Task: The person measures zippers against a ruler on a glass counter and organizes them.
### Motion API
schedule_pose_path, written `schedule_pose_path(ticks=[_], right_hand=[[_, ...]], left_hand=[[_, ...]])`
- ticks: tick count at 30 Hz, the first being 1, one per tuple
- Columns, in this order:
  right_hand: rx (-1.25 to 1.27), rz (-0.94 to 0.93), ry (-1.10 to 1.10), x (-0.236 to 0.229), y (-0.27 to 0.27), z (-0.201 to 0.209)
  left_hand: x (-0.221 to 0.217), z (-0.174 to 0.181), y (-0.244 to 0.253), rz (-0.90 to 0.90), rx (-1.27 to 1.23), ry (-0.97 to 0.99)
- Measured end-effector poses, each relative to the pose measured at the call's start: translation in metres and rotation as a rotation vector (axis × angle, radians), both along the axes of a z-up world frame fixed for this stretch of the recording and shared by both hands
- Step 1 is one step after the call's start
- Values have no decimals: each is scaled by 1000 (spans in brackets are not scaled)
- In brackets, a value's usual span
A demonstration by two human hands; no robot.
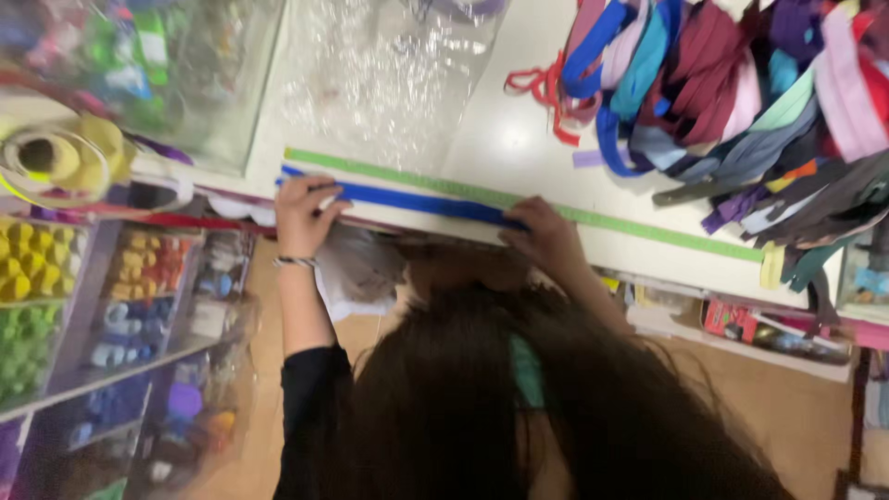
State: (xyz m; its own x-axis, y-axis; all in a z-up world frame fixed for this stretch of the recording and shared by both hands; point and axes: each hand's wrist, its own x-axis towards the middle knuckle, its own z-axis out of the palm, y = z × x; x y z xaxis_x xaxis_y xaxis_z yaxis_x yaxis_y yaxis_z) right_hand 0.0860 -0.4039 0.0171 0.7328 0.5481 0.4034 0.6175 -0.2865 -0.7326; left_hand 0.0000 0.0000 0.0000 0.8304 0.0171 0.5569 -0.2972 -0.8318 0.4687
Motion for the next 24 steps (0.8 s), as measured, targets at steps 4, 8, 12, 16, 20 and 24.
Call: schedule_pose_path(ticks=[4,8,12,16,20,24], right_hand=[[-349,-91,-116,0,4,-3],[-439,-113,-31,2,12,-5],[-388,-135,75,-3,24,-13],[-153,-76,83,-3,26,-34],[72,-41,136,-1,29,-41],[116,-58,84,0,30,-36]], left_hand=[[-3,-10,-11,76,58,-3],[0,-14,-29,164,131,85],[3,-38,-59,196,177,94],[6,-35,-95,51,23,-2],[14,-50,-121,-176,-9,-67],[25,-46,-147,-198,38,-114]])
